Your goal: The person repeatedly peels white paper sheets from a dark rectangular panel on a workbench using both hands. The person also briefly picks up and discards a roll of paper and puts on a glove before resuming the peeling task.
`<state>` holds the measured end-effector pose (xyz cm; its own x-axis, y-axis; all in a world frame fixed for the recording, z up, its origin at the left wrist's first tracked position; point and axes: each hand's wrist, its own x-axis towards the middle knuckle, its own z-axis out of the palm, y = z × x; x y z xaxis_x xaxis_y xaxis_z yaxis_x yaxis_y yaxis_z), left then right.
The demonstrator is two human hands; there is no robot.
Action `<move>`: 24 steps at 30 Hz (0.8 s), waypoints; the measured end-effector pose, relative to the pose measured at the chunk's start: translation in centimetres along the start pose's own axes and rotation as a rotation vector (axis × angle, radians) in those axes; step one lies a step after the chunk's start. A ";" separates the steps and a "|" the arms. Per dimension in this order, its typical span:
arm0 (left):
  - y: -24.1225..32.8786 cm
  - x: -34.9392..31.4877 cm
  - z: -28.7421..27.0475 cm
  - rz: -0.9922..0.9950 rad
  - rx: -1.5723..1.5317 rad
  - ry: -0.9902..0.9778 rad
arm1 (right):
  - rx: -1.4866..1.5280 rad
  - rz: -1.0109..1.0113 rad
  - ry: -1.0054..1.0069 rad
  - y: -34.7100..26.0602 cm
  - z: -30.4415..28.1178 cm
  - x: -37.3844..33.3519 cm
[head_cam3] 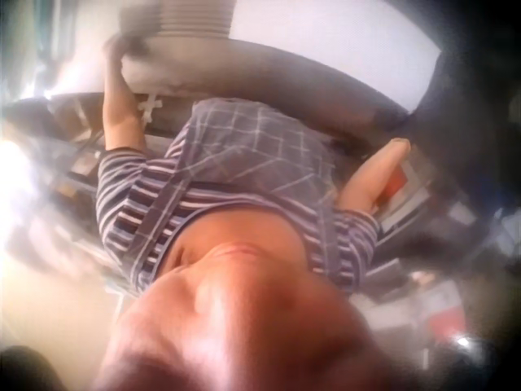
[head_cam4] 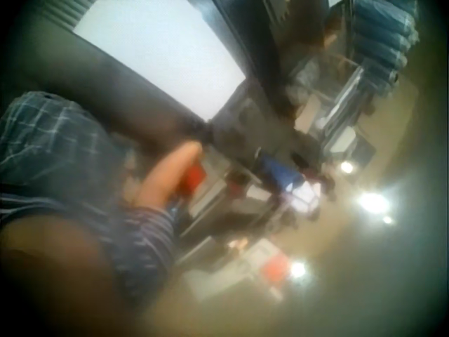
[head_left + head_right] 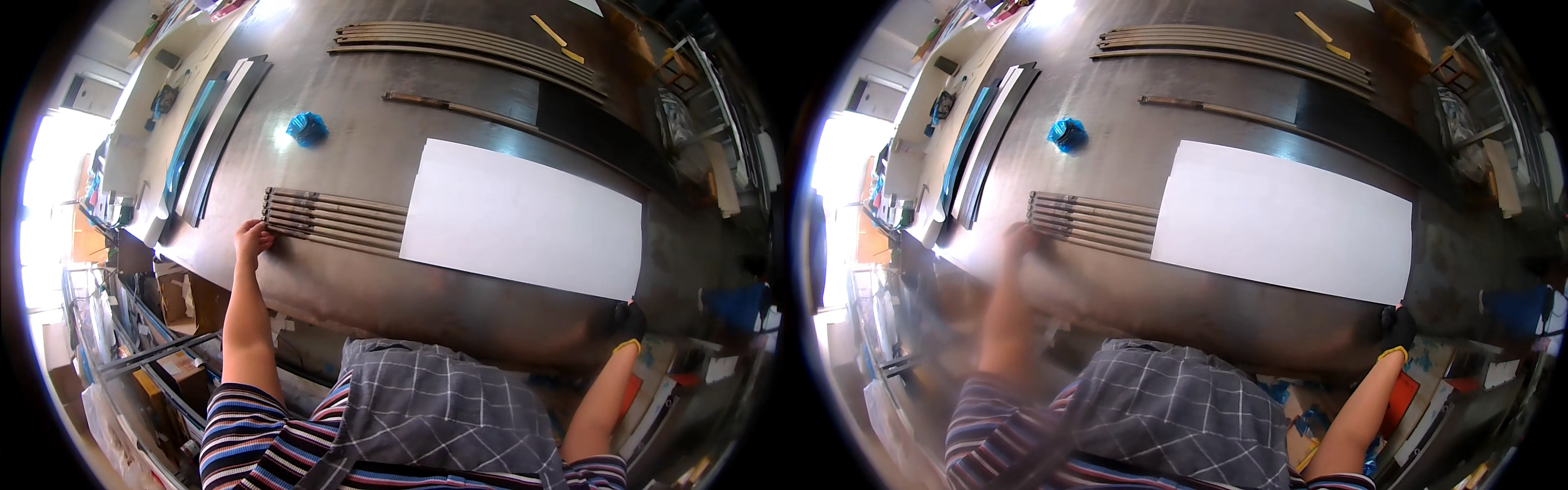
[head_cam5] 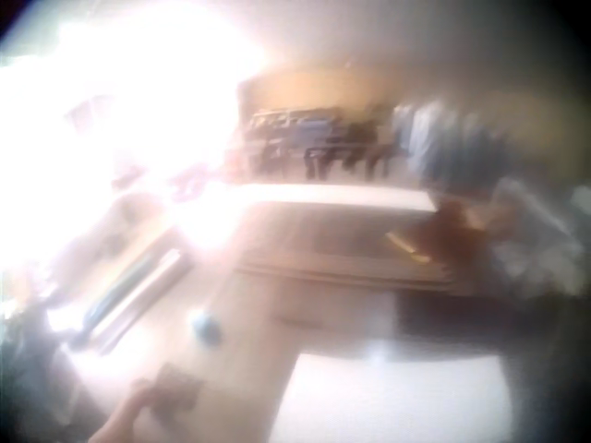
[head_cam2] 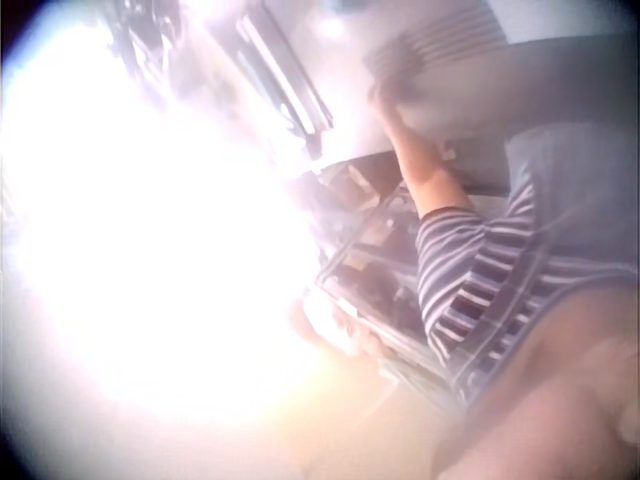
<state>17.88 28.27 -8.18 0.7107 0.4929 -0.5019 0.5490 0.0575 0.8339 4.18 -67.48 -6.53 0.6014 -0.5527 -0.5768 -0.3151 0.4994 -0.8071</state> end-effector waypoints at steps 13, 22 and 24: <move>-4.0 -6.3 1.6 0.110 0.090 0.109 | -1.438 -0.829 0.117 2.4 -7.0 -7.4; -1.6 -14.6 8.9 1.120 0.947 -0.297 | -1.184 -0.482 0.826 3.2 13.1 -20.9; -3.0 -18.7 13.2 1.115 0.951 -0.423 | -1.274 -0.871 0.612 7.6 12.8 -19.4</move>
<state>8.74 7.43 -4.38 0.9195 -0.3805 0.0989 -0.3824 -0.8072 0.4497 -0.44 -44.42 0.14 0.6464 -0.6725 0.3605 -0.6052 -0.7396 -0.2945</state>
